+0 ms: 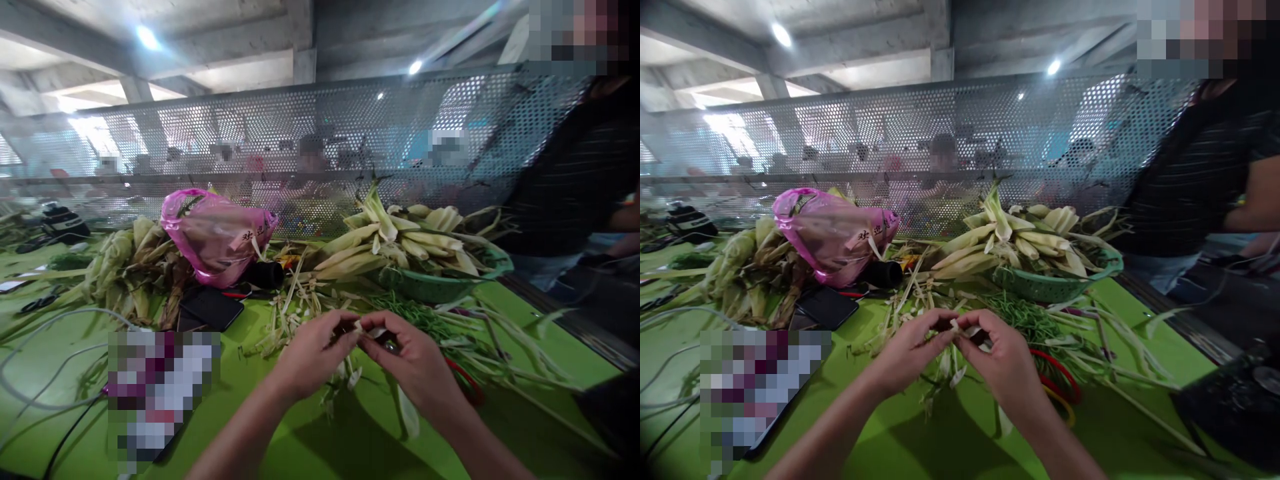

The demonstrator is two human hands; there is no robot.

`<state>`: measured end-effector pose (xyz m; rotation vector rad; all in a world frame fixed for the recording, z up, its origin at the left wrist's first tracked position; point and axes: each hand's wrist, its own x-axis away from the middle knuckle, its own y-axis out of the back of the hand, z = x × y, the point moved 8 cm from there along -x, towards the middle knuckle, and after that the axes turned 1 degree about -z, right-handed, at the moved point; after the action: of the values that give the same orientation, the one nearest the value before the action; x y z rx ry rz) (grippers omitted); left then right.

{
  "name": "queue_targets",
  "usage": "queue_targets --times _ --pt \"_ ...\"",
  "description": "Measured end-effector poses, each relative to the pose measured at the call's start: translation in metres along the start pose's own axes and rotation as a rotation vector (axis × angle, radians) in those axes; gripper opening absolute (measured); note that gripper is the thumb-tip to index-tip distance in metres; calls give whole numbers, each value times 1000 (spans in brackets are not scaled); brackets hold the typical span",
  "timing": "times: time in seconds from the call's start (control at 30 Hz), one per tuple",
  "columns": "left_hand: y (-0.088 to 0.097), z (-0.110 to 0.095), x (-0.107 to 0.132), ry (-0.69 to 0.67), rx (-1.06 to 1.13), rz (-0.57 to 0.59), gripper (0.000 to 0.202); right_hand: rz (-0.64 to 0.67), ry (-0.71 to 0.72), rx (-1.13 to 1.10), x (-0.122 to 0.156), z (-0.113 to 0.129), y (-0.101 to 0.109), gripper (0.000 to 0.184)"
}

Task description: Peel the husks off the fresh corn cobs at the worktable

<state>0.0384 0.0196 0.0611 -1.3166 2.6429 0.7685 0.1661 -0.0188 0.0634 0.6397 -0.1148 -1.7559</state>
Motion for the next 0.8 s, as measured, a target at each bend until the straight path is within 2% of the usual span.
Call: queue_targets --times 0.1,0.2,0.37,0.5,0.7,0.8 --pt "-8 7 -1 14 -88 54 22 -3 34 27 0 -1 -1 17" --pt "-7 14 -3 39 -110 18 22 -10 36 34 0 -4 -1 26" --pt "-8 23 -5 128 102 32 21 -34 -34 -111 -2 -12 6 28" --pt "-10 21 -4 150 260 75 22 -64 -66 -216 -6 -15 10 26" --pt "-8 14 -3 135 316 101 25 -150 -139 -364 -3 -21 13 24" --pt "-7 12 -3 113 311 114 23 -132 -119 -330 -2 -19 15 23"
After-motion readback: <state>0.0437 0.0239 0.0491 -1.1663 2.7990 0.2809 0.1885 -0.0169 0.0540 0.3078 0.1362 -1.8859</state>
